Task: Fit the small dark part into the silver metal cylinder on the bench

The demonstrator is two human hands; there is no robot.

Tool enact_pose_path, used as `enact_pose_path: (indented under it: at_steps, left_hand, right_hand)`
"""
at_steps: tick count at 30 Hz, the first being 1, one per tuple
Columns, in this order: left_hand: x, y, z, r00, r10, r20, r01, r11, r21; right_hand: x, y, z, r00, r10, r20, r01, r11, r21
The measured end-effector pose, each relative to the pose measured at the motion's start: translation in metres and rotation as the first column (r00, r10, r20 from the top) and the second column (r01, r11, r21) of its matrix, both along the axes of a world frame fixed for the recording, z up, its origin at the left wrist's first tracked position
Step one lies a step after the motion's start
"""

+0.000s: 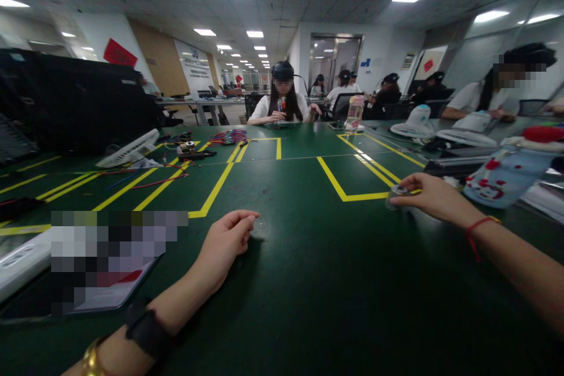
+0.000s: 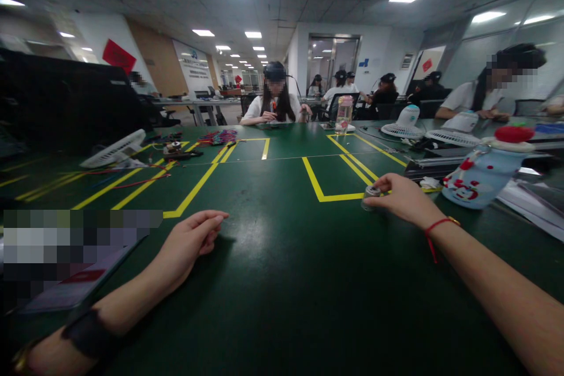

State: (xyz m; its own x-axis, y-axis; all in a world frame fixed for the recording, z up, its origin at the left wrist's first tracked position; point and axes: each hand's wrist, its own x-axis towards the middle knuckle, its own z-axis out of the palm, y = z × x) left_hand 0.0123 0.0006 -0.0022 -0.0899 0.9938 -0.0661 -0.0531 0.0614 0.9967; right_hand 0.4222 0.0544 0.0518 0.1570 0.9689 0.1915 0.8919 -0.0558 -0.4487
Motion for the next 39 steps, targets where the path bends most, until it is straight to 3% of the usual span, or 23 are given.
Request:
enact_pose_path:
  at_steps: [3,6,10,14,18,21,23,27,32,35,39]
  left_hand:
    - [0.001,-0.001,0.001,1.000,0.006,-0.002,-0.006,1.000,0.009]
    - [0.002,-0.001,0.001,1.000,0.008,0.000,-0.008,1.000,0.012]
    - [0.003,-0.002,0.001,1.000,0.010,-0.010,-0.010,1.000,0.009]
    - [0.002,-0.002,0.002,0.997,-0.008,-0.083,0.009,1.000,0.013]
    - [0.010,-0.011,0.010,0.952,-0.049,-0.303,0.086,0.990,0.111]
    - [0.027,-0.026,0.022,0.866,-0.145,-0.479,0.290,0.925,0.245]
    - [0.042,-0.035,0.029,0.803,-0.212,-0.557,0.400,0.885,0.240]
    - [0.060,-0.043,0.034,0.776,-0.086,-0.625,0.377,0.858,0.349]
    - [0.052,-0.035,0.031,0.837,0.035,-0.546,0.193,0.915,0.355]
    - [0.045,-0.031,0.021,0.790,-0.057,-0.611,0.278,0.921,0.274]
    - [0.044,-0.029,0.005,0.639,-0.152,-0.754,0.433,0.881,0.189]
  right_hand:
    - [-0.017,-0.005,-0.002,0.999,0.027,-0.044,-0.023,0.997,0.077]
    - [-0.055,-0.024,-0.003,0.947,0.213,-0.241,-0.176,0.971,0.164]
    - [-0.122,-0.064,-0.011,0.749,0.527,-0.402,-0.475,0.850,0.229]
    - [-0.162,-0.093,-0.026,0.697,0.634,-0.336,-0.590,0.773,0.233]
    - [-0.169,-0.097,-0.039,0.654,0.638,-0.406,-0.613,0.762,0.211]
    - [-0.168,-0.095,-0.046,0.623,0.616,-0.481,-0.591,0.774,0.226]
    - [-0.169,-0.094,-0.048,0.601,0.624,-0.500,-0.602,0.764,0.231]
    - [-0.170,-0.094,-0.046,0.575,0.659,-0.485,-0.637,0.732,0.240]
    - [-0.170,-0.095,-0.043,0.649,0.662,-0.376,-0.619,0.746,0.244]
    - [-0.168,-0.096,-0.043,0.689,0.650,-0.321,-0.593,0.760,0.267]
    - [-0.168,-0.097,-0.045,0.697,0.643,-0.317,-0.593,0.766,0.248]
